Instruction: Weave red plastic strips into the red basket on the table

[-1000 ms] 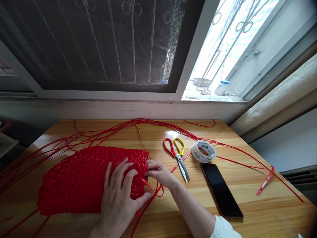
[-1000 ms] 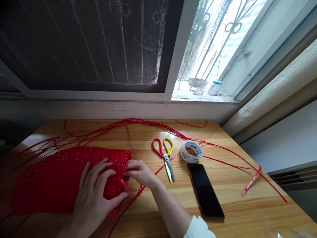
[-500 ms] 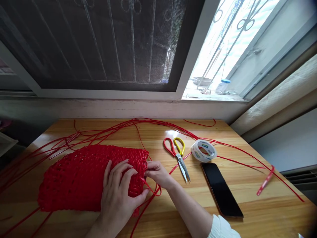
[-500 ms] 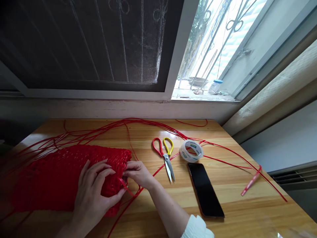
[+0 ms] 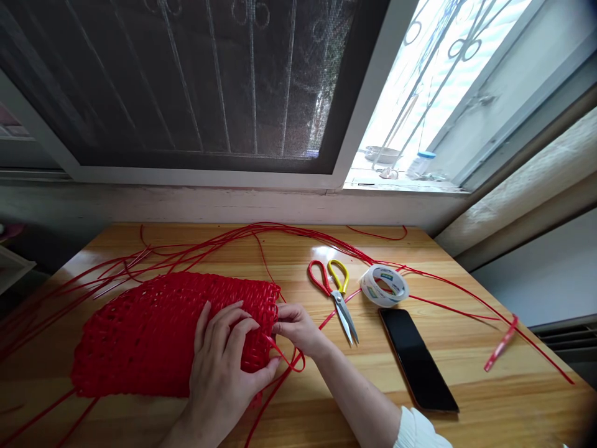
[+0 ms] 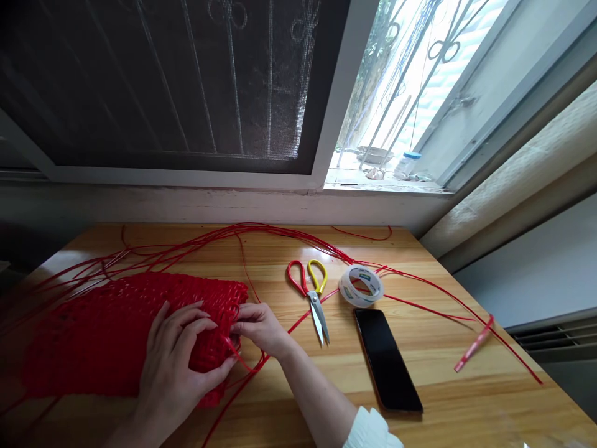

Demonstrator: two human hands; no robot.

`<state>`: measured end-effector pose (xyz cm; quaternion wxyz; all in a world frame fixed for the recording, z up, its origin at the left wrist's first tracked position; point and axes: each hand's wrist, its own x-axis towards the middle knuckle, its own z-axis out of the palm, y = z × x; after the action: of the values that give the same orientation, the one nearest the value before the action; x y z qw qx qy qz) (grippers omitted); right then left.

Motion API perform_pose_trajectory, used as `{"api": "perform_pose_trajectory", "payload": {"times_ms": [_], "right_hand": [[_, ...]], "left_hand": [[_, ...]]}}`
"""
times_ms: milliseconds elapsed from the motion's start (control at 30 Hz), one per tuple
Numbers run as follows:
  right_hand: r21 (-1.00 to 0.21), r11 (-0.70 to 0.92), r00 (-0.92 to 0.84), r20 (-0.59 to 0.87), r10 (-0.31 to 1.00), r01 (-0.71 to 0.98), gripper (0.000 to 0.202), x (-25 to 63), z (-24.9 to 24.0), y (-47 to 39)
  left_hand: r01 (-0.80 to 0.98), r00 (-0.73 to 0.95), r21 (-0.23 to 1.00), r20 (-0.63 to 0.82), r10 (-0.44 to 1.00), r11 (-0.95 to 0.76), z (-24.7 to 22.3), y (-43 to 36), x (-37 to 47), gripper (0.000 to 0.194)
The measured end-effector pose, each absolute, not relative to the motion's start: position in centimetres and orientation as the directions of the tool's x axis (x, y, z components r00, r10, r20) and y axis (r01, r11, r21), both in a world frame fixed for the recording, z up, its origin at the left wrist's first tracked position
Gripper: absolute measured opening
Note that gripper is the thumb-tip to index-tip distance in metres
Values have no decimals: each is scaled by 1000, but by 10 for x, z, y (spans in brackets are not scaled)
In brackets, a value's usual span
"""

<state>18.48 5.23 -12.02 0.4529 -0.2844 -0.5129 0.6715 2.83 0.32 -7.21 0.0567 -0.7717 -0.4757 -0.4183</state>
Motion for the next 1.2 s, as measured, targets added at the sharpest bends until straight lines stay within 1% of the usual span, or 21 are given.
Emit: {"api": "perform_pose_trajectory", "payload": {"times_ms": [100, 300, 467, 633, 700, 833, 900, 1033, 1200], "right_hand": [[-944, -48, -423, 101, 900, -327, 16, 184, -118, 53], [-936, 44, -336, 169, 927, -349, 9, 179, -119, 50], [-937, 75, -269, 174, 947, -341, 9, 177, -122, 42], [-923, 183, -191, 258, 947, -337, 7, 176, -117, 40], [-931, 171, -214, 248, 945, -324, 7, 176, -114, 41], [-948, 61, -273, 151, 950, -313, 11, 177, -112, 42], [-950, 33, -285, 126, 950, -311, 14, 176, -112, 41], [-953, 57, -271, 141, 952, -296, 17, 174, -112, 40], [-948, 56, -264, 144, 954, -313, 15, 173, -111, 37]], "left_hand": [[776, 193, 314, 708, 679, -547, -71, 3, 28, 38], [773, 183, 330, 701, 689, -541, -71, 3, 28, 37], [767, 178, 339, 703, 689, -544, -70, 4, 27, 37], [769, 166, 343, 707, 687, -540, -69, 4, 28, 36], [772, 168, 334, 714, 680, -541, -69, 4, 27, 36], [780, 204, 291, 719, 665, -554, -69, 5, 26, 39], [782, 216, 276, 721, 659, -559, -70, 5, 26, 40], [782, 215, 276, 721, 658, -558, -71, 5, 26, 40], [782, 224, 267, 724, 653, -564, -70, 6, 25, 42]]}}
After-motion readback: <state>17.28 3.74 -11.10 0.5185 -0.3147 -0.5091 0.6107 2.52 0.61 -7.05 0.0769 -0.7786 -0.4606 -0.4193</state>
